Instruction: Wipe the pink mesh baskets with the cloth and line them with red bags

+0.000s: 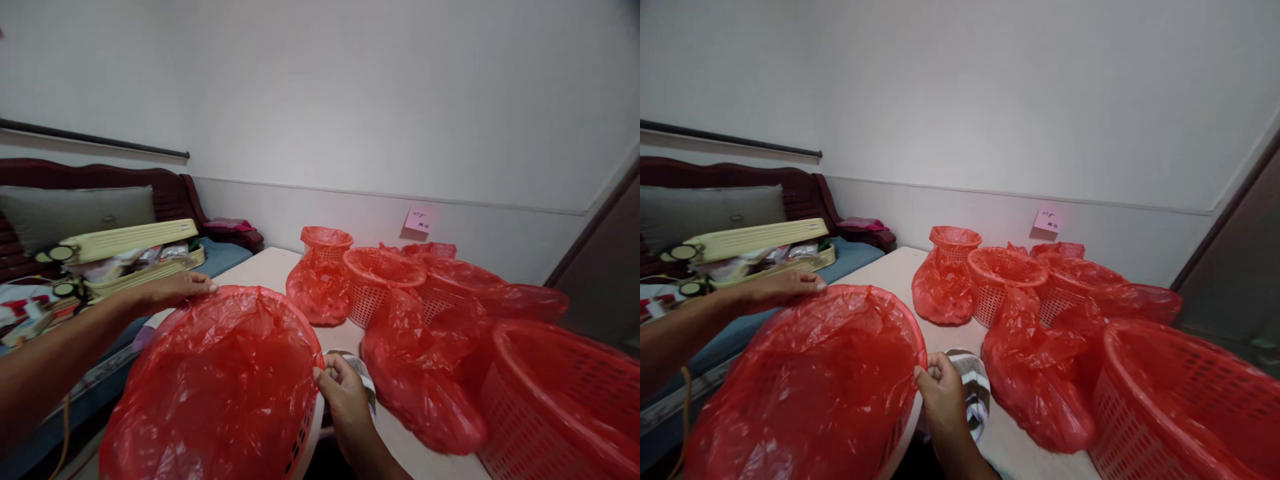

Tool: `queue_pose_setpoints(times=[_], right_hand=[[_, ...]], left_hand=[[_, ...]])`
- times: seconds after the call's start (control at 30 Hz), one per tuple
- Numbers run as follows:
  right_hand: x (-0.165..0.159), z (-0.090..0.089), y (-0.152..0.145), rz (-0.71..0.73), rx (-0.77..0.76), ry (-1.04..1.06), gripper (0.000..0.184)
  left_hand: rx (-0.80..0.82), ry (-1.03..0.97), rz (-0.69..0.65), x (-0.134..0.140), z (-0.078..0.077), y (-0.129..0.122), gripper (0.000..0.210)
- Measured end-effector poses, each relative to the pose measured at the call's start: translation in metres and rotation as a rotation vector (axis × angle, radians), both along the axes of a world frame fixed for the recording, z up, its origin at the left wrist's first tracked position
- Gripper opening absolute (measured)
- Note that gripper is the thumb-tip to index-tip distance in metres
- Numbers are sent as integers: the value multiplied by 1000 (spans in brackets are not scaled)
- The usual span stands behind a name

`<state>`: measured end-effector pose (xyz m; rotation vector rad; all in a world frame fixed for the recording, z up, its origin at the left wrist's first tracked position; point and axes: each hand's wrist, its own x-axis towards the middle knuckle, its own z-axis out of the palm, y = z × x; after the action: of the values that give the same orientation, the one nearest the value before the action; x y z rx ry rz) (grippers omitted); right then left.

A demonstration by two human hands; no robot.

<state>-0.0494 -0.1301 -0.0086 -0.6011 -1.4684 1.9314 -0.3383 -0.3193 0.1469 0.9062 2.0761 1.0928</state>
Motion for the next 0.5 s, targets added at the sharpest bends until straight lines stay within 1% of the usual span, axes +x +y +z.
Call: queue_pose_setpoints(times=[0.07,0.13,0.23,0.3,0.4,0.5], right_hand=[[0,1,0,2,-8,13,33],[1,4,-1,-13,-18,26,33],[4,9,-2,-25,-40,41,35],[4,10,-1,-13,-76,53,37],[3,6,2,-11,-118,69,40],[4,3,6,-11,-130,80,39]], left_hand=[[21,-82,4,-1,-6,-10,34],[63,-148,31,-2,-15,-14,35],[110,-226,86,-1,-34,-13,36],[115,-270,86,1,-48,-10,37],[118,-299,55,3,-66,-9,35],[141,-289,59,6,-75,-15,34]])
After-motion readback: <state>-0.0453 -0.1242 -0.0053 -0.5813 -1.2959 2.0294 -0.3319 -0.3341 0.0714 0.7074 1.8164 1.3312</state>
